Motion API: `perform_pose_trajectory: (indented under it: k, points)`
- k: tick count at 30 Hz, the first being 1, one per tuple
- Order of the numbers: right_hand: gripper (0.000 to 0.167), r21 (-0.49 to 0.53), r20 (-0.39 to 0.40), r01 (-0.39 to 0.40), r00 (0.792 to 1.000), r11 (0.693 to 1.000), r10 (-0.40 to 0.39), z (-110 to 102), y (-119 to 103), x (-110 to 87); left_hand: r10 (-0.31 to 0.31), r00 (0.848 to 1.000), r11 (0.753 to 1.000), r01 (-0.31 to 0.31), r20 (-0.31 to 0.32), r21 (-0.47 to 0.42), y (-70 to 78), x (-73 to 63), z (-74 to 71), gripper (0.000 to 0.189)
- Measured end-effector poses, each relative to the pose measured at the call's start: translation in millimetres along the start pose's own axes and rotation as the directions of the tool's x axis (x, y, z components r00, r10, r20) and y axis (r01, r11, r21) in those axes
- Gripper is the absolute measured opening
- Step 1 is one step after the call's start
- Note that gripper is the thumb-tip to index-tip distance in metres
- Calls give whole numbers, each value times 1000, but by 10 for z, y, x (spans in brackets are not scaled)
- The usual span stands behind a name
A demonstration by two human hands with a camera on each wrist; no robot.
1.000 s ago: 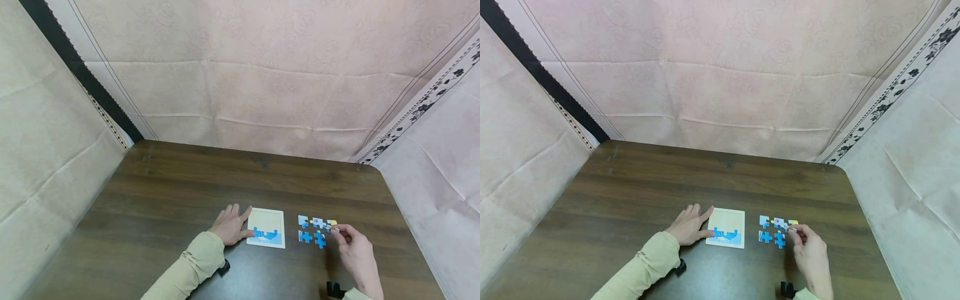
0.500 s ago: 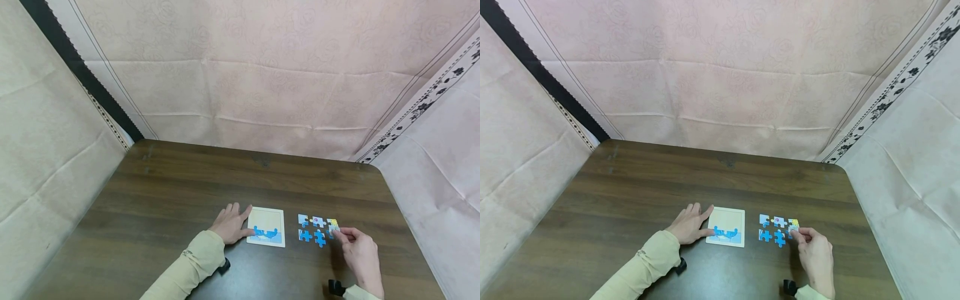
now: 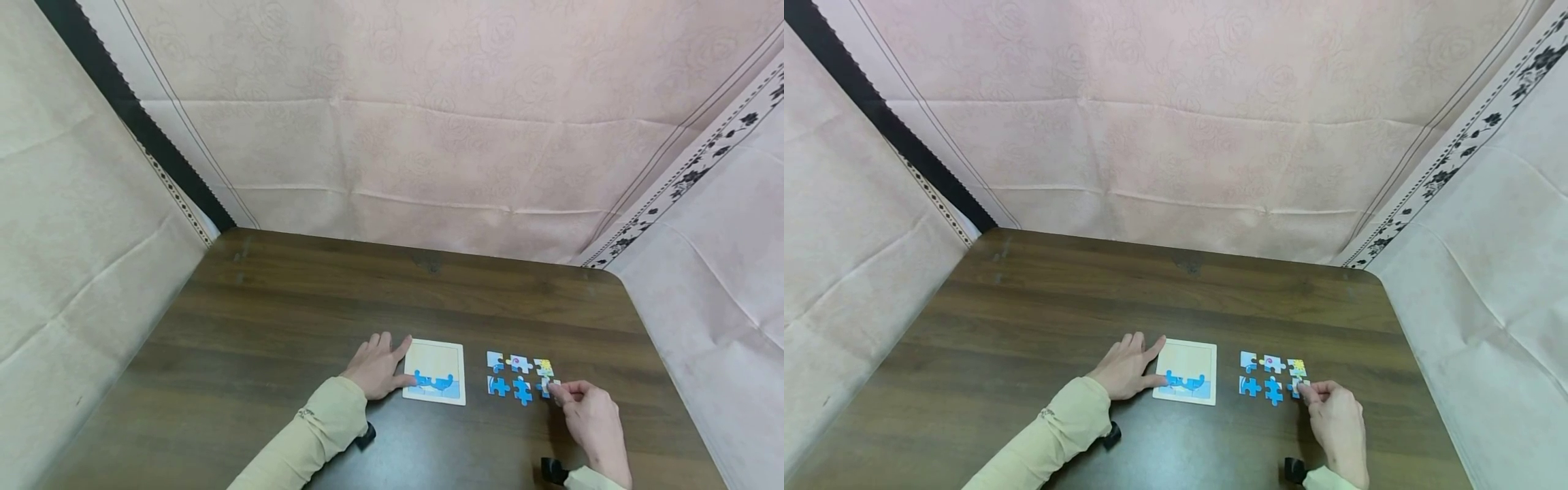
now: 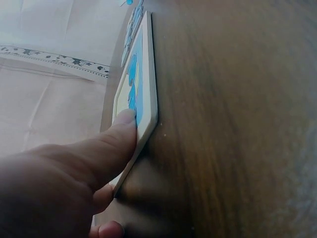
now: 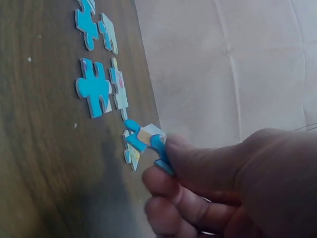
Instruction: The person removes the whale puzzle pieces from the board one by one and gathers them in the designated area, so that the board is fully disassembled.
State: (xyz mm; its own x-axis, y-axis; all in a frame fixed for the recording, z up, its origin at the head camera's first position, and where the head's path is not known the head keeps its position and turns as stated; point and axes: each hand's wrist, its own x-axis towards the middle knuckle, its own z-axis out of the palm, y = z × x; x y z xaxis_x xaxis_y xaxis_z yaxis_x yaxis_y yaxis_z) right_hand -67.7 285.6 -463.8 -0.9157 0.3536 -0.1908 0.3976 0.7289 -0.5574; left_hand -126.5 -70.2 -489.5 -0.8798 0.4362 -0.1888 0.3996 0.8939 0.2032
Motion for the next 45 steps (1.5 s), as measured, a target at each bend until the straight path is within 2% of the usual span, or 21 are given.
perform_pose_trajectory:
  k: [6,11,19,30,45]
  points:
    - [32,25,-44,-18,999,1000,19,44,20,16,4,1000,1000,-4,-1,-14,-8,-5,4,80]
    - [32,6,-66,0,998,1000,1,46,51,12,7,1000,1000,-7,-7,-17,-6,-4,2,80]
    - [31,-2,-85,-81,993,997,81,104,53,33,9,1000,1000,-9,-8,-12,-11,1,7,80]
    - [28,-3,-112,-110,988,994,109,129,50,31,9,1000,1000,-9,-17,-22,-7,-8,5,80]
    - [25,-29,-109,-79,991,996,75,147,96,55,6,1000,1000,-7,-17,-15,-5,-7,7,80]
